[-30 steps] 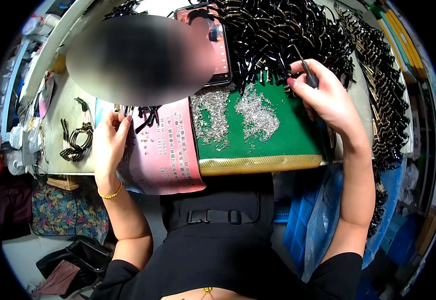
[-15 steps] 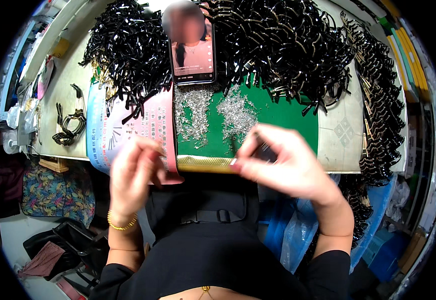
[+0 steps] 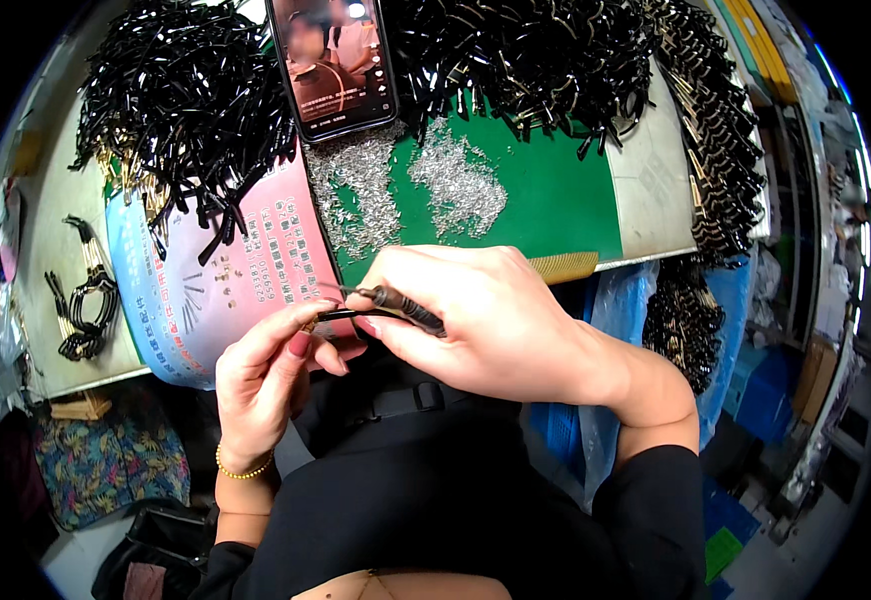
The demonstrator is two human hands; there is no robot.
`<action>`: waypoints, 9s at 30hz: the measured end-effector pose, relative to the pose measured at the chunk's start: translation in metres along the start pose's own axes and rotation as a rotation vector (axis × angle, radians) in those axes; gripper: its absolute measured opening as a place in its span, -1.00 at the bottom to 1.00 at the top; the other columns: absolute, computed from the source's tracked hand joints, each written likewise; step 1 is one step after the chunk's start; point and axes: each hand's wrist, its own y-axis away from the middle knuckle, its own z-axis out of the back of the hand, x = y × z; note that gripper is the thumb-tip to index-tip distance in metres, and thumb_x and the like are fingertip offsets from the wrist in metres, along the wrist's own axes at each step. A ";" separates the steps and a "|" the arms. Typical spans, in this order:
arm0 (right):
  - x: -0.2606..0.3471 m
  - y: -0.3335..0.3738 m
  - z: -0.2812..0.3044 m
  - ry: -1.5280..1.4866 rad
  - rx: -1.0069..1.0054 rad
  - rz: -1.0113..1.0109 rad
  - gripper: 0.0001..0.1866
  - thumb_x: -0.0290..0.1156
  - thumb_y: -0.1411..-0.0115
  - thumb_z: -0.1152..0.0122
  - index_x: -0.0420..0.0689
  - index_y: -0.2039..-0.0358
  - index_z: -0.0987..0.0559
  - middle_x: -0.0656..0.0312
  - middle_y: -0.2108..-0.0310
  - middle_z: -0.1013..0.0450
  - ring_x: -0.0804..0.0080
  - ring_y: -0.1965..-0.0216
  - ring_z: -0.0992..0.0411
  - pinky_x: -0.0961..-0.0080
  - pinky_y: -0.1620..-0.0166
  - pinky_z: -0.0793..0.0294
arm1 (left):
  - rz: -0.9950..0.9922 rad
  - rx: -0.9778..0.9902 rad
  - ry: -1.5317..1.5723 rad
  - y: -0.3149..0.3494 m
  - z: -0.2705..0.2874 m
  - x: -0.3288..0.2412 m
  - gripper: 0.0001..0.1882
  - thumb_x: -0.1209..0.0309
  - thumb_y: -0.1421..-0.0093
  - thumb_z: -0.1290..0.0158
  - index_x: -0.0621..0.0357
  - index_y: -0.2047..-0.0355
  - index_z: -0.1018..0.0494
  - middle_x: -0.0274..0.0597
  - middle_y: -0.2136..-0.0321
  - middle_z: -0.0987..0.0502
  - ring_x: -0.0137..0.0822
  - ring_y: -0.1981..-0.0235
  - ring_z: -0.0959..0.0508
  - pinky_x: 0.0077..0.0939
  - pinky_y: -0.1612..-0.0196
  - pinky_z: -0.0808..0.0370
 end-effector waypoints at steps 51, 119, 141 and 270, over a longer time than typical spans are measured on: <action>-0.049 0.054 0.031 0.836 0.015 -0.096 -0.49 -0.52 -0.06 -0.25 0.10 -0.08 -0.56 0.19 0.39 -0.32 0.41 0.52 -0.50 0.53 0.53 -0.42 | 0.108 -0.169 -0.186 -0.024 -0.038 0.010 -0.68 0.46 -0.48 0.18 0.25 -0.19 -0.18 0.04 0.07 -0.57 -0.58 0.61 -0.43 -0.66 0.44 -0.56; -0.023 0.024 0.004 -0.908 -0.276 -0.488 -0.76 -0.39 -0.22 -0.41 -0.20 0.24 -0.53 0.34 0.52 -0.48 0.72 0.64 -0.36 0.75 0.57 -0.31 | -0.183 -0.022 -0.416 -0.025 -0.041 0.007 -0.88 0.59 -0.27 -0.13 0.32 0.18 -0.50 0.01 0.32 -0.62 -0.05 0.40 -0.63 -0.38 0.30 -0.55; -0.026 0.032 0.006 -0.936 -0.207 -0.509 -0.85 -0.47 -0.28 -0.28 -0.20 0.32 -0.46 -0.10 0.31 -0.61 0.66 0.68 -0.36 0.67 0.61 -0.36 | -0.377 0.038 -0.568 -0.026 -0.038 0.014 -0.84 0.58 -0.21 -0.18 0.32 0.19 -0.51 -0.06 0.33 -0.63 -0.12 0.50 -0.58 -0.37 0.41 -0.49; -0.029 -0.078 0.096 0.893 -0.556 0.221 -0.89 -0.48 -0.22 -0.09 -0.26 0.31 -0.44 -0.01 0.44 -0.50 0.02 0.49 -0.57 0.17 0.45 -0.59 | -0.299 -0.590 -0.406 -0.035 0.028 0.033 -0.64 0.28 -0.51 0.16 0.35 -0.09 -0.36 -0.32 0.53 -0.48 -0.58 0.49 -0.45 -0.73 0.34 -0.35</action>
